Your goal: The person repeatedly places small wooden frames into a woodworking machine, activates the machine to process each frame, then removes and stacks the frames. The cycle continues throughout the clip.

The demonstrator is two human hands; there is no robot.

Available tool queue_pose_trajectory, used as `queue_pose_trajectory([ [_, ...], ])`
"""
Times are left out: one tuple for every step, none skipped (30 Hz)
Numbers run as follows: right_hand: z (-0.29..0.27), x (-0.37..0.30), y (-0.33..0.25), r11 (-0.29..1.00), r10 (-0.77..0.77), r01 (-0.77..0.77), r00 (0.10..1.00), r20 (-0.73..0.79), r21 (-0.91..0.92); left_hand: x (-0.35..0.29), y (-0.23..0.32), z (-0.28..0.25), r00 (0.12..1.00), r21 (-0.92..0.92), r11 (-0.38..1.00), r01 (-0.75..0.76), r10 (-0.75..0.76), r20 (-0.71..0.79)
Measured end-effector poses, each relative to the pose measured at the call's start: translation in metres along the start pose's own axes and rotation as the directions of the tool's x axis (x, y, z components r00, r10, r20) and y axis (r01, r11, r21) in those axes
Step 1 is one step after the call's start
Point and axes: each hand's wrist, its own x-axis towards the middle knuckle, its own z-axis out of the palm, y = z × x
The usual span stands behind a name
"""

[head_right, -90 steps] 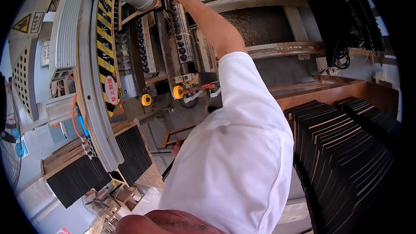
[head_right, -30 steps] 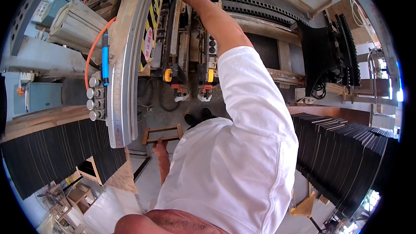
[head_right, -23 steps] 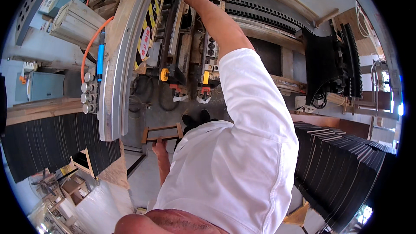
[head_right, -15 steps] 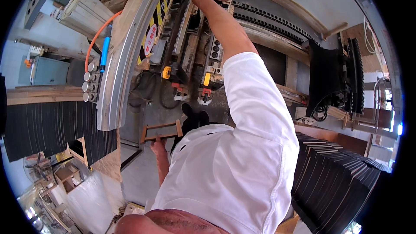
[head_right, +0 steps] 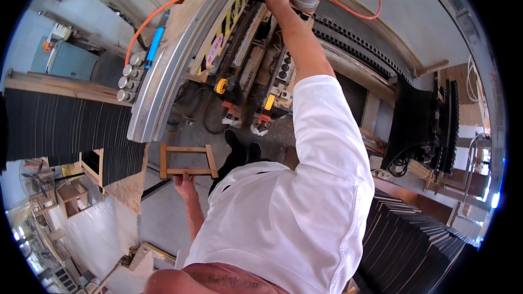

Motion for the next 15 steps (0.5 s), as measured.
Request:
queue_pose_trajectory([
  [-0.002,0.004,-0.003,1.000,-0.009,0.009,1.000,0.000,0.005,-0.002,0.000,-0.009,0.999,0.001,0.999,-0.043,0.043,0.012],
  [0.000,0.007,-0.004,1.000,-0.020,0.020,1.000,-0.002,0.011,-0.003,0.001,-0.021,0.996,0.003,0.996,-0.085,0.085,0.019],
  [0.010,0.015,-0.005,1.000,0.003,-0.003,0.998,0.069,0.001,-0.005,0.001,-0.033,0.992,0.001,0.992,-0.127,0.127,0.022],
  [0.021,0.024,-0.001,1.000,0.020,-0.018,0.991,0.135,-0.014,-0.010,0.010,-0.037,0.988,0.011,0.989,-0.148,0.147,0.039],
  [0.024,0.023,0.004,1.000,-0.015,0.010,0.988,0.156,0.028,-0.018,0.033,-0.037,0.985,0.023,0.986,-0.168,0.167,0.038],
  [0.043,0.020,0.018,0.969,0.098,-0.118,0.990,0.103,0.217,-0.022,0.055,-0.040,0.981,0.035,0.981,-0.192,0.190,0.039],
  [0.038,0.017,0.021,0.996,-0.014,0.007,0.997,0.077,0.088,-0.027,0.066,-0.051,0.972,0.026,0.971,-0.236,0.236,-0.013],
  [0.028,0.018,0.018,0.998,-0.036,0.028,0.992,0.125,0.061,-0.028,0.077,-0.065,0.958,0.026,0.960,-0.278,0.280,-0.067],
  [0.010,0.010,0.011,0.987,-0.037,0.036,0.999,0.002,0.160,-0.031,0.087,-0.085,0.946,0.036,0.948,-0.315,0.317,-0.066],
  [-0.002,0.006,0.014,0.989,-0.079,0.087,0.994,-0.075,0.123,-0.031,0.100,-0.105,0.933,0.041,0.934,-0.355,0.357,-0.041],
  [-0.010,0.002,0.020,0.960,-0.042,0.074,0.992,-0.121,0.271,-0.031,0.116,-0.120,0.924,0.002,0.927,-0.375,0.375,-0.073],
  [-0.020,-0.010,0.016,0.954,0.007,0.078,0.959,-0.282,0.288,-0.031,0.135,-0.136,0.915,-0.031,0.917,-0.397,0.393,-0.092],
  [-0.046,-0.028,0.006,0.885,0.009,0.166,0.928,-0.373,0.435,-0.032,0.151,-0.158,0.911,-0.042,0.915,-0.400,0.393,-0.123],
  [-0.080,-0.049,0.000,0.793,0.034,0.252,0.891,-0.453,0.555,-0.029,0.167,-0.181,0.909,-0.060,0.913,-0.404,0.393,-0.142],
  [-0.117,-0.075,-0.009,0.725,0.105,0.222,0.899,-0.424,0.652,-0.025,0.181,-0.200,0.905,-0.093,0.910,-0.405,0.383,-0.186],
])
